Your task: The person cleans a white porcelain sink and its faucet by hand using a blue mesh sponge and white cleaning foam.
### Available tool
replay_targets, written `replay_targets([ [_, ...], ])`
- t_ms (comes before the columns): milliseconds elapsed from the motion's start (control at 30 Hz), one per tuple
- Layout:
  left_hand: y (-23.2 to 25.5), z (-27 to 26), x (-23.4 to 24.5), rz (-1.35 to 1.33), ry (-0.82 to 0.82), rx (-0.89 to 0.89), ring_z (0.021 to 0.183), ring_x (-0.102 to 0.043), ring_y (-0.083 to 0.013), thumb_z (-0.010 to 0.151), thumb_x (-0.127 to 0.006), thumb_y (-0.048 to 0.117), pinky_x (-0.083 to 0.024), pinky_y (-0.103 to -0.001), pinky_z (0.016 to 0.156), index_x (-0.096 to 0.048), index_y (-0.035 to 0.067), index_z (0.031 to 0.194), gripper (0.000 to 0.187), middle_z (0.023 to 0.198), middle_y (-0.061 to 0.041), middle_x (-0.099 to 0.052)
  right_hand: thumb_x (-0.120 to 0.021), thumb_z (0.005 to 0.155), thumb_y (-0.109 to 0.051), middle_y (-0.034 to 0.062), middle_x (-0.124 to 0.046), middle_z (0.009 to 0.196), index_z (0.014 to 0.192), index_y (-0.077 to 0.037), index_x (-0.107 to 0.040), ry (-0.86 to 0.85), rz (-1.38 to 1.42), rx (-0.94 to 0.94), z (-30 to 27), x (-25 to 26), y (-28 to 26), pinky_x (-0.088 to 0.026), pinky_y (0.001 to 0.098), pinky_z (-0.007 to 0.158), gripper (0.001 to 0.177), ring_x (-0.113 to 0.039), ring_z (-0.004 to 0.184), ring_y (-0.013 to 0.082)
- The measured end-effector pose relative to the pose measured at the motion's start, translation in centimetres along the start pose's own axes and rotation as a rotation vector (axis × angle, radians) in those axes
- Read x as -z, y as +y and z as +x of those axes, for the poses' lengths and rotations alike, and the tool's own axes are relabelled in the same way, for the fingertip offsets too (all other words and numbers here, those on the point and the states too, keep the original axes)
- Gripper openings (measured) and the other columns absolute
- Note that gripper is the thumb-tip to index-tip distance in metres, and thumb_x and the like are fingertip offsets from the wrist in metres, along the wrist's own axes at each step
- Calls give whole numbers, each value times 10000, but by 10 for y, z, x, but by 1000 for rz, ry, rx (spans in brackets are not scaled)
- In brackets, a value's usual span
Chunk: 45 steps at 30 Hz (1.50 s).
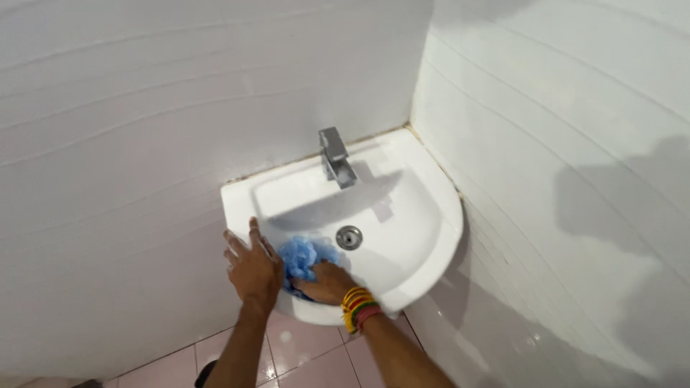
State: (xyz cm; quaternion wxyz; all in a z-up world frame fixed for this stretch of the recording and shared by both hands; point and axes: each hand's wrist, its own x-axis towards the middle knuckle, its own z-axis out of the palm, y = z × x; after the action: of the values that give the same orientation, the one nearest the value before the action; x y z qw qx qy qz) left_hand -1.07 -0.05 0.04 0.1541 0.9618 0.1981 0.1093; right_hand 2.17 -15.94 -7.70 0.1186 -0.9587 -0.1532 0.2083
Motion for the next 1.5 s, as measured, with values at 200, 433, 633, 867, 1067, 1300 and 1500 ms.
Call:
replay_targets([
  [200, -3, 9, -4, -25, 0, -7, 1337, -360, -620, 1066, -307, 307, -442, -663, 1002, -289, 188, 1594, 541, 1576, -367, -202, -596, 803, -765, 247, -683, 1305, 1319, 0, -648, 59, -73, 77, 32, 24, 40, -496, 445, 1087, 925, -652, 1247, 371],
  [433, -5, 5, -8, -59, 25, -14, 1345, -402, -606, 1060, -361, 275, -468, -634, 1028, -357, 179, 1550, 500, 1570, -366, -261, -610, 866, -700, 285, -677, 1321, 1386, 54, -583, 187, -195, -170, 42, 27, 130, -486, 429, 1105, 916, -643, 1274, 387],
  [633, -15, 7, -15, -66, 47, -19, 1336, -413, -610, 1001, -443, 210, -500, -612, 1008, -366, 182, 1559, 564, 1584, -333, -291, -621, 921, -644, 317, -672, 1336, 1444, 99, -528, 15, 896, -121, 102, -11, 7, -477, 415, 1121, 914, -636, 1296, 401],
  [867, -22, 9, -21, -107, 148, -60, 1334, -442, -588, 981, -481, 127, -479, -611, 1068, -451, 177, 1539, 561, 1579, -315, -339, -706, 831, -445, 247, -548, 1462, 1535, -17, -390, 201, 655, 79, 63, -9, 4, -417, 445, 1129, 882, -517, 1366, 415],
  [1067, -18, 9, -15, -184, 86, -27, 1336, -422, -584, 940, -515, 76, -422, -627, 1074, -439, 141, 1525, 593, 1566, -313, -301, -697, 830, -622, 134, -457, 1604, 1517, -160, -470, 154, -305, -191, 25, 42, 155, -355, 577, 1189, 859, -433, 1481, 384],
  [1300, -16, 6, -7, -273, 125, -46, 1357, -426, -565, 975, -516, 51, -393, -625, 1120, -475, 136, 1510, 543, 1585, -315, -309, -668, 764, -623, 142, -410, 1574, 1490, -278, -525, 165, -138, -188, 33, 6, 63, -446, 607, 920, 816, -396, 1412, 483],
  [1500, -24, 8, -16, -355, 189, -83, 1403, -386, -552, 939, -538, 78, -339, -614, 1168, -521, 120, 1458, 521, 1567, -331, -323, -647, 745, -661, 132, -513, 1493, 1449, -233, -570, 99, 117, 9, 14, -21, -30, -380, 603, 1036, 828, -482, 1369, 416],
])
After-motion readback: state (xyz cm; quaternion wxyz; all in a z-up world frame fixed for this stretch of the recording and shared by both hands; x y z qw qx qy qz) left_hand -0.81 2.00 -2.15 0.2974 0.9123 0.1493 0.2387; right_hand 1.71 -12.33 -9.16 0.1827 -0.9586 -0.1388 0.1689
